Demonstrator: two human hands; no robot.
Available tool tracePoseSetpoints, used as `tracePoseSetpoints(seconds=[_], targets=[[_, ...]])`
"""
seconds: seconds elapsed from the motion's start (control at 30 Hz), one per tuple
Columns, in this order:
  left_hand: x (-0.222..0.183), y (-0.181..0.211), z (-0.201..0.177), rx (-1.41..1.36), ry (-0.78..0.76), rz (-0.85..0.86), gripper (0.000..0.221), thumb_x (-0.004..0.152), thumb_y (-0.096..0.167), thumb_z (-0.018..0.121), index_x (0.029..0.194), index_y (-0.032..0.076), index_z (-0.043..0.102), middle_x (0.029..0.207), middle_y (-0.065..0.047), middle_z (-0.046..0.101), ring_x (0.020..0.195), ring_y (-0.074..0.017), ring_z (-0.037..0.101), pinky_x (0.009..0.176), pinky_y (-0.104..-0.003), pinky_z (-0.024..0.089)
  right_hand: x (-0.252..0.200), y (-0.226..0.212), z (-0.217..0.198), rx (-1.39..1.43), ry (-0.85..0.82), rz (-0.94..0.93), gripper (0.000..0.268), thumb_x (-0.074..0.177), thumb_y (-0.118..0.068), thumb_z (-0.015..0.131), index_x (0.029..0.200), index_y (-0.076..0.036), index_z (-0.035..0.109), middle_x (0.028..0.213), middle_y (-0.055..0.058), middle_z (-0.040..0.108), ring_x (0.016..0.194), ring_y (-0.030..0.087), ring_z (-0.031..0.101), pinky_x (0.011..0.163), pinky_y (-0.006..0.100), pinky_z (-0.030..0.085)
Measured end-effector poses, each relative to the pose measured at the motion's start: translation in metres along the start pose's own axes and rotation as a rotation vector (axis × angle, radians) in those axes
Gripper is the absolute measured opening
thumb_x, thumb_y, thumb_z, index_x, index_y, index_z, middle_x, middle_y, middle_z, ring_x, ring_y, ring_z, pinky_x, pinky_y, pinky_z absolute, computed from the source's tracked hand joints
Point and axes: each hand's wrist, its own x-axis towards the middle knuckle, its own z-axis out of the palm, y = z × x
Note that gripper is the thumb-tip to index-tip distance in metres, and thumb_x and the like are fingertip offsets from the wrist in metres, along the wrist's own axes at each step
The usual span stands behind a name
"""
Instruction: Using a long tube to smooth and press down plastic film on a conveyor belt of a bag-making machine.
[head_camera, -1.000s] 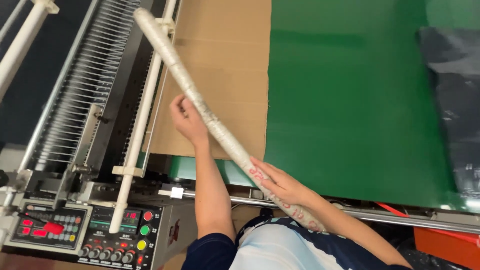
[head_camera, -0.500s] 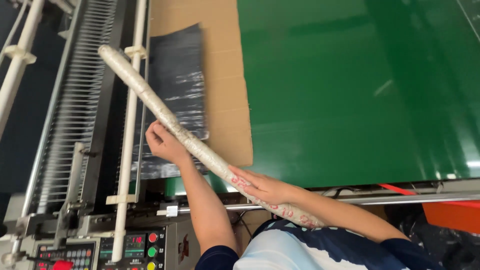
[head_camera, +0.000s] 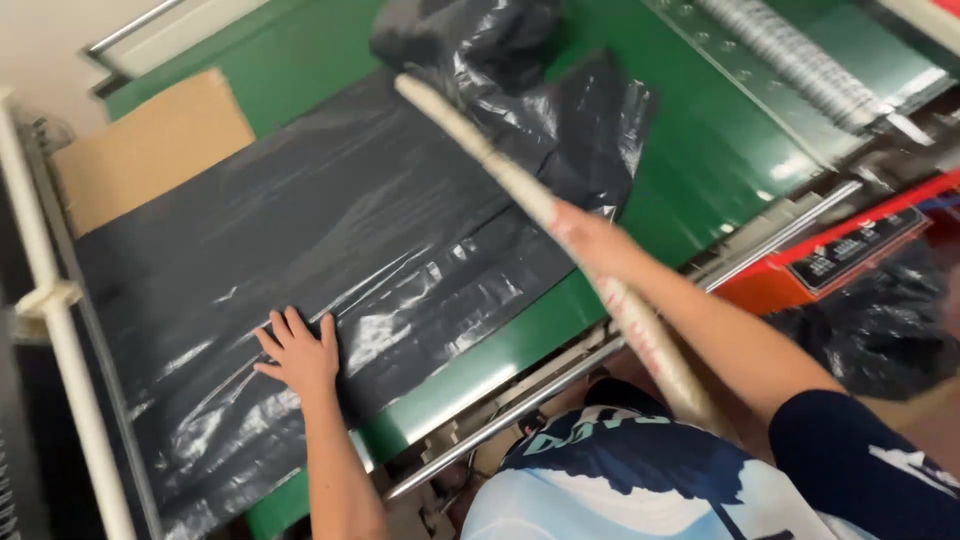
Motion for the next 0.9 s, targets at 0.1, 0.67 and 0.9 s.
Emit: tracePoseSetpoints(seconds=[0.1,0.67,0.9], targets=[[-0.006,0.035,0.017,0.056,-0.133,0.061,0.067,0.099,0.054,0.048,0.152,0.015,0.043,0.163,-0.01,0.036,0.15,-0.0404,0.023,0.108,-0.081,0.022,-0.009,0.023,-0.061,-0.106,0.23,0.241,0.051,0.099,-0.02,0.047,0.149,-0.029,0.05,0.144,0.007,0.056,0.132,0.032,0.05,0.108,0.047,0.041],[-0.106,0.276,0.021,0.112,-0.616,0.85,0.082,0.09,0.074,0.037,0.157,0.028,0.028,0.167,-0.008,0.015,0.153,-0.0411,0.002,0.109,-0.078,0.021,-0.026,0.057,-0.141,-0.631,0.016,0.465,0.055,0.104,-0.038,0.028,0.159,-0.036,0.027,0.122,0.023,0.056,0.095,0.051,0.068,0.09,0.056,0.052],[-0.117,0.264,0.017,-0.194,-0.539,0.678,0.069,0.09,0.068,0.05,0.146,0.027,0.047,0.148,-0.004,0.049,0.146,-0.0382,0.03,0.095,-0.076,0.041,-0.029,0.095,-0.143,-0.546,-0.018,0.15,0.058,0.106,-0.041,0.031,0.16,-0.018,0.033,0.133,0.038,0.054,0.124,0.053,0.052,0.101,0.064,0.043]])
